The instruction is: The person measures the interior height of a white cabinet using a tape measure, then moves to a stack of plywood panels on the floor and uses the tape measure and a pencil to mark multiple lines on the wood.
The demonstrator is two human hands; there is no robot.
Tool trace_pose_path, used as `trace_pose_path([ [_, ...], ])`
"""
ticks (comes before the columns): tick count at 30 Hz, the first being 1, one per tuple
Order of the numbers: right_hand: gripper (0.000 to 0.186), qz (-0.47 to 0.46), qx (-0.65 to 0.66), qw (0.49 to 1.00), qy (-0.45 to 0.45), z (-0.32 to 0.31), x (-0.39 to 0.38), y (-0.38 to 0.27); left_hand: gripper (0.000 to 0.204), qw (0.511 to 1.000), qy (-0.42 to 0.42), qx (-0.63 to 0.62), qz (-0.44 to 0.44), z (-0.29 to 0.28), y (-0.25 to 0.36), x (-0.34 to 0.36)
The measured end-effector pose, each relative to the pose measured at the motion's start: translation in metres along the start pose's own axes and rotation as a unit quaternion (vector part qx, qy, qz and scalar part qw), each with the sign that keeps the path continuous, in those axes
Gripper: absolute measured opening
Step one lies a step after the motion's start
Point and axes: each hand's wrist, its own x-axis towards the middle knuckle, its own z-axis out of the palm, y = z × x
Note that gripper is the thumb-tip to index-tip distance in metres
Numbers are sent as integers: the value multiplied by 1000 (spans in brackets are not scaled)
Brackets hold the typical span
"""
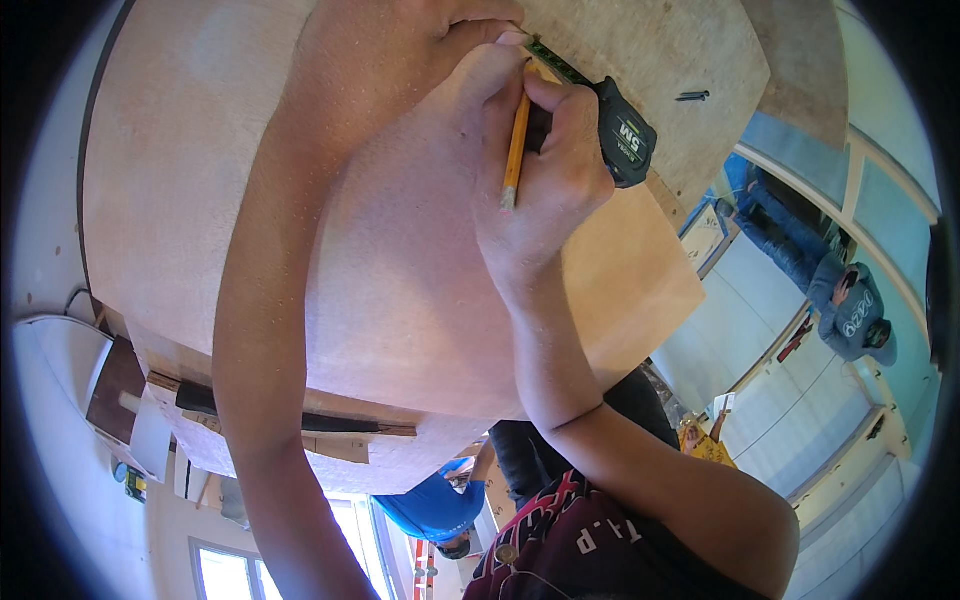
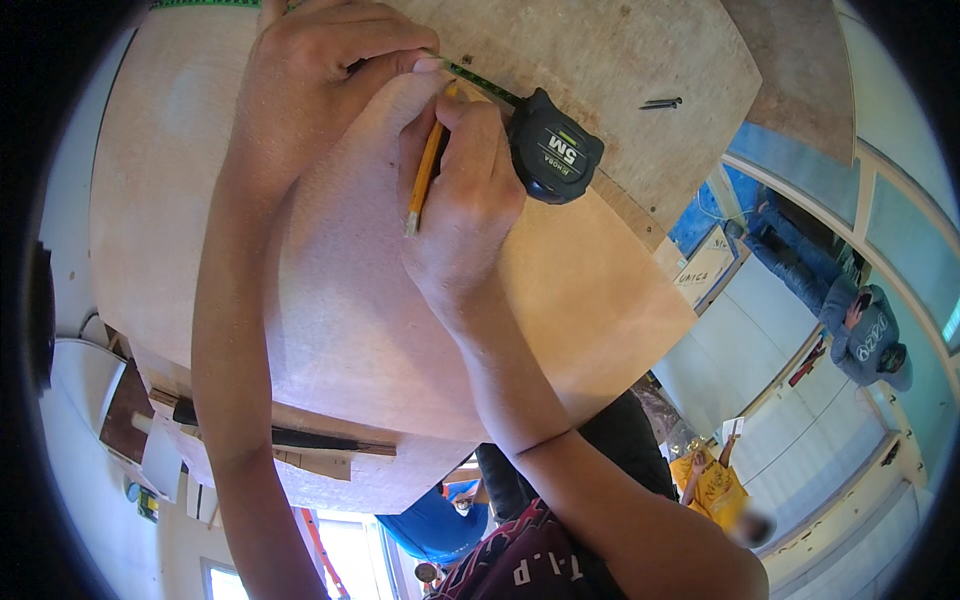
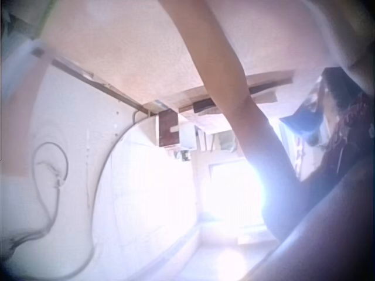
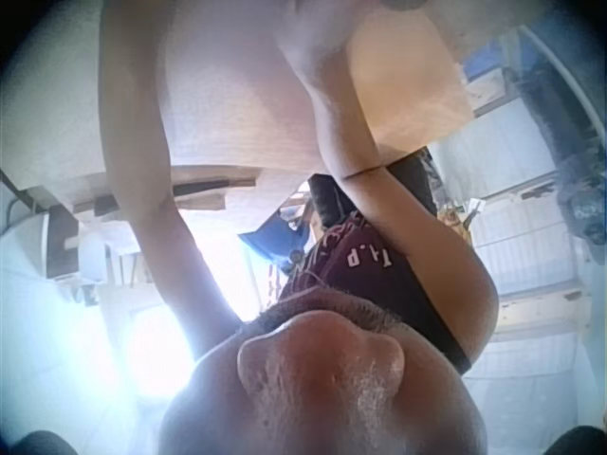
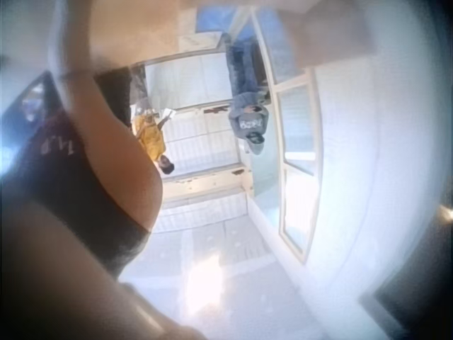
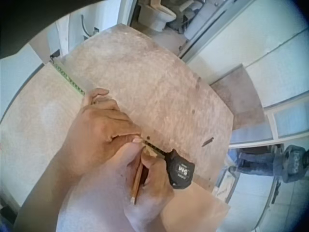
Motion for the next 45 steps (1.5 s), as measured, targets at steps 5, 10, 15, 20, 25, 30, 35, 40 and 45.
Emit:
trace_pose_path([
  [5, 15, -10, 4, 1000, 4, 1, -2, 1, 13, 1000, 4, 0, 5, -2, 1, -1],
  [10, 15, 13, 46, 998, -43, -11, 2, -7, 13, 1000, -8, 8, -3, -3, 3, 0],
  [15, 28, -45, 139, 988, -45, -70, -3, 17, 12, 999, -29, 36, 11, -7, 3, 1],
  [20, 57, -161, -64, 972, -158, -99, 45, 60, 12, 997, -40, 61, 2, -13, 15, 3],
  [25, 65, -132, 24, 962, -240, -86, 40, 56, 8, 994, -3, 104, -26, -16, 26, -10],
  [30, 63, -23, 183, 931, -314, -163, 19, 37, 9, 976, -52, 206, -47, -79, 106, -34],
  [35, 53, 56, 254, 864, -432, -248, -29, 27, 5, 955, -135, 209, -161, -99, 250, -86],
  [40, 43, 46, 231, 842, -485, -310, -63, 44, 14, 935, -111, 201, -269, -73, 352, -125],
  [45, 40, 14, 259, 842, -473, -353, -65, 54, 15, 926, -84, 182, -320, -50, 424, -133],
])
